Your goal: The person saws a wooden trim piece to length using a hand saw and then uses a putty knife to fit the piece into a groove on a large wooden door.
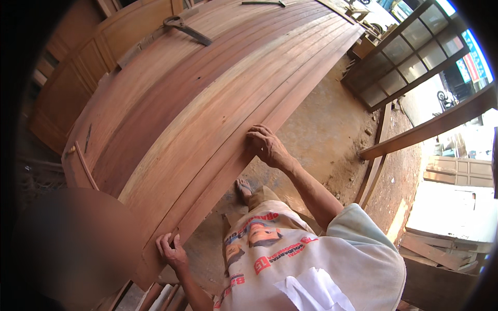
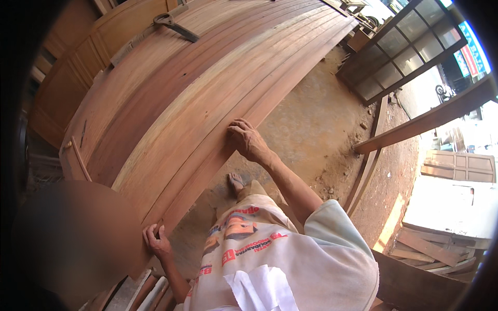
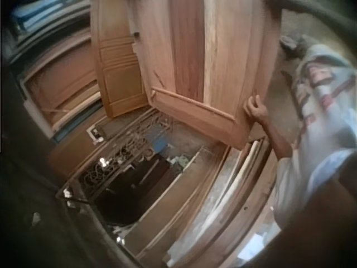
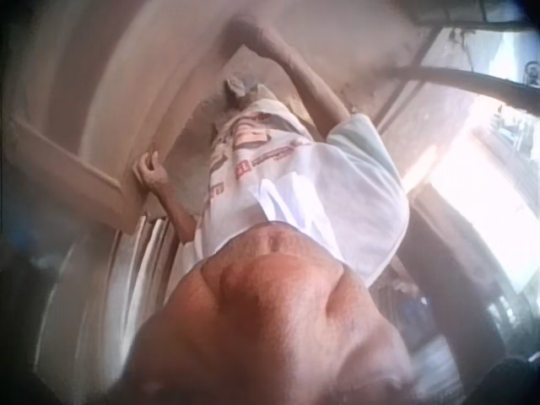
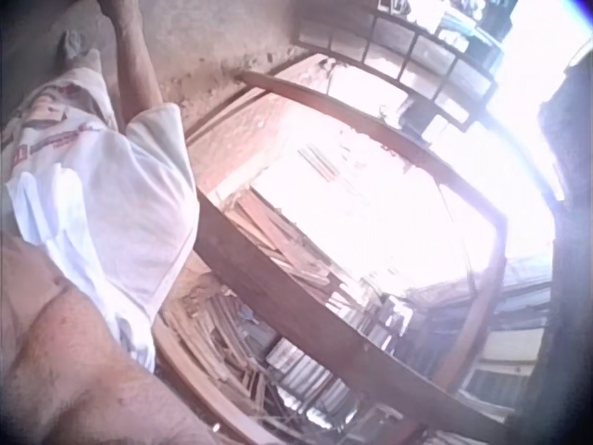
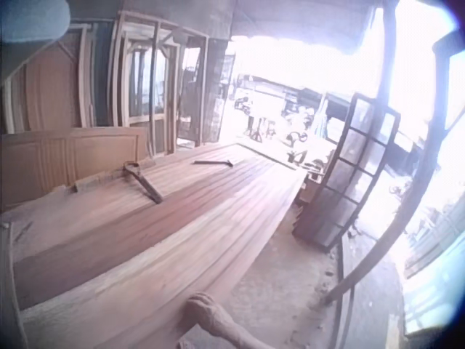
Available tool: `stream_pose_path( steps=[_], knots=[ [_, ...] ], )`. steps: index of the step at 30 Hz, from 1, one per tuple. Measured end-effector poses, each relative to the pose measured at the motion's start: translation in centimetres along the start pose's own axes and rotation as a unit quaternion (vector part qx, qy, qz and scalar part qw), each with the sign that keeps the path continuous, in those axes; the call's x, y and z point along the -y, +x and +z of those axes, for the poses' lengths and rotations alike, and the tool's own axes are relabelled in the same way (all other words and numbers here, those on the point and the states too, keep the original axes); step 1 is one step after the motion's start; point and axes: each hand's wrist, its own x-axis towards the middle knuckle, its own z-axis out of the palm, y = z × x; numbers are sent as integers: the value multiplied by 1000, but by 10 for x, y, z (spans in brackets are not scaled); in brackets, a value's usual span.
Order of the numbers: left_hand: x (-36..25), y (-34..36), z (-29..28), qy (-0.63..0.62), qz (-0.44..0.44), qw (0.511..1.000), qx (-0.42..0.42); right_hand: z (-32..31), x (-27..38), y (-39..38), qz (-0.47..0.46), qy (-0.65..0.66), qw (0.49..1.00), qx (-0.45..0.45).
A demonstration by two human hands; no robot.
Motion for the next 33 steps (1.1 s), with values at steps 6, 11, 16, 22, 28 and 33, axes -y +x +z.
stream_pose_path(
  steps=[6, 11, 16, 22, 28, 33],
  knots=[
    [-9, 7, -13, 9, -29, 1000, -5, 10, 1, -10, -19, -24, 999, -29],
    [-13, -13, -29, 77, -4, 996, -35, 12, -10, -8, -50, -55, 997, 10],
    [-44, -38, -9, 62, -1, 995, -82, 13, -4, -7, -35, -70, 997, 20],
    [-90, 3, 15, 56, 12, 997, -60, 12, -7, -9, -31, -38, 999, 7],
    [-89, 23, 58, -2, -39, 999, -20, 2, 1, 0, -69, -23, 997, 32],
    [-95, 31, 65, -12, -55, 998, -12, -12, -15, -4, -72, -1, 997, 42]
  ],
)
